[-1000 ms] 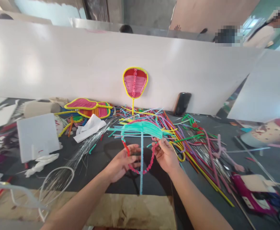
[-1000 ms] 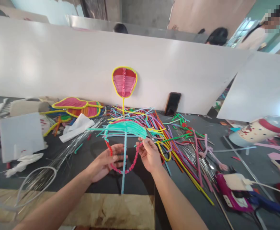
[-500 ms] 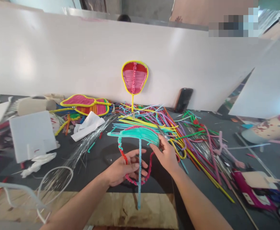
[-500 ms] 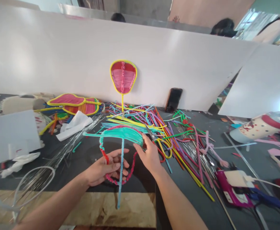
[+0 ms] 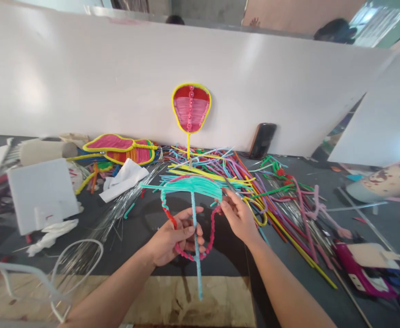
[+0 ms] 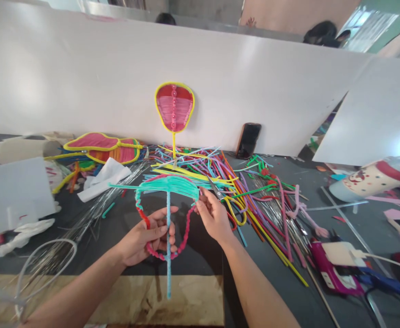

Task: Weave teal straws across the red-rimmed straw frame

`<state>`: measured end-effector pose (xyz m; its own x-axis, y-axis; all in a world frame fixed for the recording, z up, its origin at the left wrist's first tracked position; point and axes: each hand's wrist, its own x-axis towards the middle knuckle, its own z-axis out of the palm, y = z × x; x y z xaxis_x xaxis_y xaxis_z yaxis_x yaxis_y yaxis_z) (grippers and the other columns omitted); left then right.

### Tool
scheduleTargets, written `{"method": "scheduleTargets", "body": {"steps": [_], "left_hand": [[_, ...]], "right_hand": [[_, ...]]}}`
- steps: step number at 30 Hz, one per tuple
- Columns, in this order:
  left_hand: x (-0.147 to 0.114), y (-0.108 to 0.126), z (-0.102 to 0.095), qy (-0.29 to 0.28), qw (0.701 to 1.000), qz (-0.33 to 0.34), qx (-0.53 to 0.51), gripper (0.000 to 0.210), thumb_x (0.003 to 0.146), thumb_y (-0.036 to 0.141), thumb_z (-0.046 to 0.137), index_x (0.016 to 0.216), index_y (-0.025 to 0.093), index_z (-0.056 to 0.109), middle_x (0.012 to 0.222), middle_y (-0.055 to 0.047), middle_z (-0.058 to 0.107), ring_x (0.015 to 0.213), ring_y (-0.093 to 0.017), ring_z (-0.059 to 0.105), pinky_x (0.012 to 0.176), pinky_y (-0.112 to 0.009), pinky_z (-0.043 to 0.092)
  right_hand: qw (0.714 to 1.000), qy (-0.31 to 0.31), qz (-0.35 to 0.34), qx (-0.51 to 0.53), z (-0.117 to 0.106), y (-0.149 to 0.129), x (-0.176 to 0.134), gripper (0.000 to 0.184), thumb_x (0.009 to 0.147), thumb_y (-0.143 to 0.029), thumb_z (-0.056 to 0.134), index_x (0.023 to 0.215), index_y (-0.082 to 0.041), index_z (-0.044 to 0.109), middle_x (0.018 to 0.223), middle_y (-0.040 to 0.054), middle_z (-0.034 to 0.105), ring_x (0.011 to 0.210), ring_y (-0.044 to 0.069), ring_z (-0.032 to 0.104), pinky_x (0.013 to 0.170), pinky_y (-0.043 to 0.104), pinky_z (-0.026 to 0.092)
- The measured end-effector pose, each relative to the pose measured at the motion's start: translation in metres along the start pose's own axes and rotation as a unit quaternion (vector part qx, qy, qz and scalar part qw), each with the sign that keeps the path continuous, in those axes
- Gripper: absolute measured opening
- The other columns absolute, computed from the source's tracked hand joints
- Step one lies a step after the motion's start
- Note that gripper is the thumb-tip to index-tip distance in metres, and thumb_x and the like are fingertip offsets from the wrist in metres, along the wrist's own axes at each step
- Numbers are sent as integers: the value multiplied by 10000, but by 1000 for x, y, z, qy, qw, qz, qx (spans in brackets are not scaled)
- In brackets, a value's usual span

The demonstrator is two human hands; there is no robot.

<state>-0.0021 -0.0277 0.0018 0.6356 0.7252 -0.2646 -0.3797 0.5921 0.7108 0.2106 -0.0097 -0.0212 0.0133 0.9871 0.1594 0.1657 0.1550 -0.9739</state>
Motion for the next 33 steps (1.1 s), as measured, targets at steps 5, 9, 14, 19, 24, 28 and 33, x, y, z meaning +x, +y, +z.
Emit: {"method": "scheduleTargets", "body": {"steps": [5, 9, 14, 19, 24, 28, 33], "left_hand": [[0, 3, -2, -6, 1000, -2, -19, 422, 822, 156, 582, 1225, 232, 484, 806, -27, 592, 717, -164, 628, 696, -394, 558], [1, -2, -2, -8, 1000, -18, -18, 421, 822, 149, 585, 1222, 236, 490, 807, -26, 591, 703, -150, 618, 690, -385, 561], [1, -3, -1, -8, 999, -30, -19, 430, 817, 143, 591, 1225, 237, 488, 789, -20, 589, 679, -141, 609, 669, -393, 569], [0, -3, 0, -13, 999, -38, -17, 445, 802, 145, 611, 1221, 231, 487, 771, -14, 593, 650, -141, 620, 632, -365, 572], [-1, -4, 1, -18, 999, -48, 3, 474, 805, 157, 616, 1247, 223, 458, 761, -15, 599, 640, -146, 642, 606, -309, 559], [-1, -4, -1, -23, 998, -56, 3, 465, 793, 162, 628, 1225, 205, 464, 742, -12, 597, 633, -150, 642, 601, -322, 566], [0, -2, -5, -19, 998, -55, -3, 420, 800, 145, 610, 1196, 207, 482, 747, -6, 591, 623, -136, 623, 629, -379, 580]], "right_hand": [[998, 26, -37, -53, -5, 0, 0, 371, 873, -363, 510, 1225, -255, 559, 955, 43, 677, 702, 170, 661, 710, 322, 552], [989, 36, -76, -119, -6, 0, 0, 361, 875, -322, 514, 1226, -249, 563, 941, 38, 695, 757, 179, 672, 741, 314, 544], [968, 21, -112, -223, -8, 0, 3, 365, 885, -278, 497, 1245, -240, 544, 1018, 59, 698, 901, 206, 670, 815, 335, 527], [937, -21, -171, -303, -14, 3, 6, 363, 891, -249, 484, 1250, -245, 533, 1117, 69, 672, 975, 217, 656, 849, 350, 521], [898, -58, -229, -370, -20, 5, 8, 317, 896, -228, 471, 1193, -208, 578, 1040, 88, 699, 870, 222, 686, 773, 340, 548], [885, -92, -249, -383, -24, 4, 9, 292, 905, -210, 459, 1162, -186, 595, 1020, 94, 704, 872, 219, 687, 771, 330, 552], [892, -116, -238, -367, -28, 6, 9, 285, 913, -209, 463, 1171, -226, 581, 1055, 64, 697, 933, 195, 673, 819, 309, 543]]}}
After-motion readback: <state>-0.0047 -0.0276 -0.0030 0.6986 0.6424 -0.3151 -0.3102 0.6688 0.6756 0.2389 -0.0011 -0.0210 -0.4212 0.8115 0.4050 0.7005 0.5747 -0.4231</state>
